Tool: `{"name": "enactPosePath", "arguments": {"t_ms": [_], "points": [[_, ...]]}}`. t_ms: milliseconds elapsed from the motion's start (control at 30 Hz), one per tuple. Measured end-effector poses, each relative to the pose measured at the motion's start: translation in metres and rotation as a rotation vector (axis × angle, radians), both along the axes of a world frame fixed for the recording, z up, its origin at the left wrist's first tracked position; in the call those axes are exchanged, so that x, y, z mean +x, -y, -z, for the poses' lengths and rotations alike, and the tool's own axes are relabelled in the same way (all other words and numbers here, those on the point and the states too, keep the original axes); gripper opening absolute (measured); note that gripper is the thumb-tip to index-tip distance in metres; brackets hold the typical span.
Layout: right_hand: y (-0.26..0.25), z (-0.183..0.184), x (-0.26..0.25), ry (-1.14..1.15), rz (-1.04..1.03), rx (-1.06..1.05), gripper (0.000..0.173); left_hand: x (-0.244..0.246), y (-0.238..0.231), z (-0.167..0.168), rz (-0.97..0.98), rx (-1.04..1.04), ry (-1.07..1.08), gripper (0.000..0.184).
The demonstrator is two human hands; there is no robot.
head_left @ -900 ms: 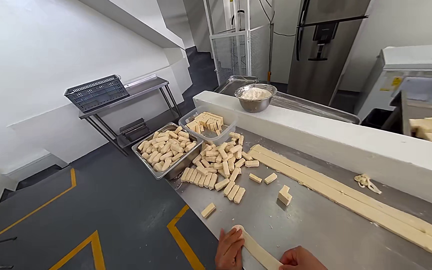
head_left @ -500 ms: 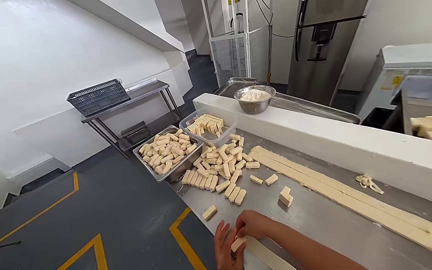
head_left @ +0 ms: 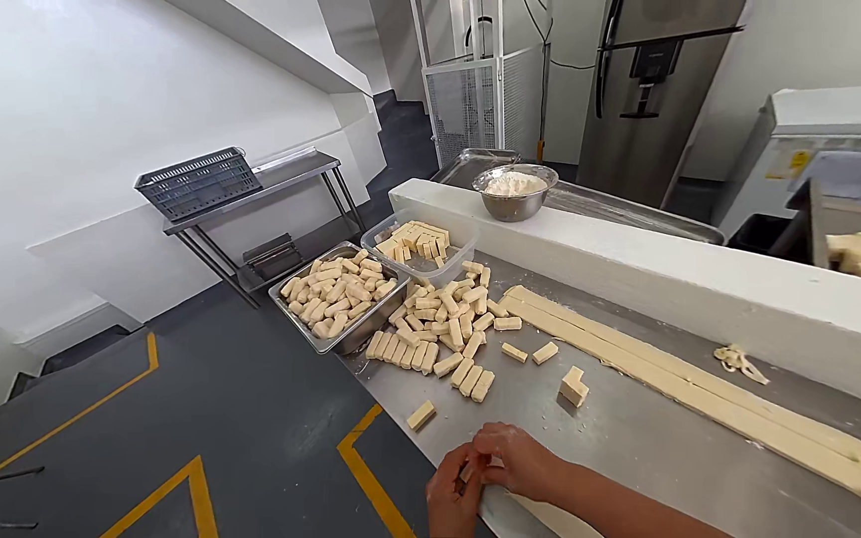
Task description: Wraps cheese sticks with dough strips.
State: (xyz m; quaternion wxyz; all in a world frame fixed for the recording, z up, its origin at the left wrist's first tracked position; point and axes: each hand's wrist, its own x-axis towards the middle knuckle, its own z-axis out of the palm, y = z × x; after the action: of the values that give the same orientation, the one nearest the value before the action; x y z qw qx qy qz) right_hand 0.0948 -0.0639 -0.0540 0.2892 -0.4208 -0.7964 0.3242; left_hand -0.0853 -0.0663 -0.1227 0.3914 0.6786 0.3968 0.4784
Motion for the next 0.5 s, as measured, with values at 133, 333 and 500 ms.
{"name": "enactPosePath", "arguments": {"t_ms": [133, 333, 500], "points": [[0.026, 0.024, 0.015, -0.206, 0.197, -0.003, 0.012, 0.001, 0.002, 0.0, -0.023, 0.143, -0.13, 0.032], [0.017, 0.021, 0.024, -0.222, 0.225, -0.284, 0.031, 0.003, -0.001, 0.0, -0.008, 0.218, -0.008, 0.033], [0.014, 0.024, 0.007, -0.273, 0.255, -0.003, 0.008, 0.003, 0.003, -0.022, 0.028, -0.119, 0.005, 0.055]]}}
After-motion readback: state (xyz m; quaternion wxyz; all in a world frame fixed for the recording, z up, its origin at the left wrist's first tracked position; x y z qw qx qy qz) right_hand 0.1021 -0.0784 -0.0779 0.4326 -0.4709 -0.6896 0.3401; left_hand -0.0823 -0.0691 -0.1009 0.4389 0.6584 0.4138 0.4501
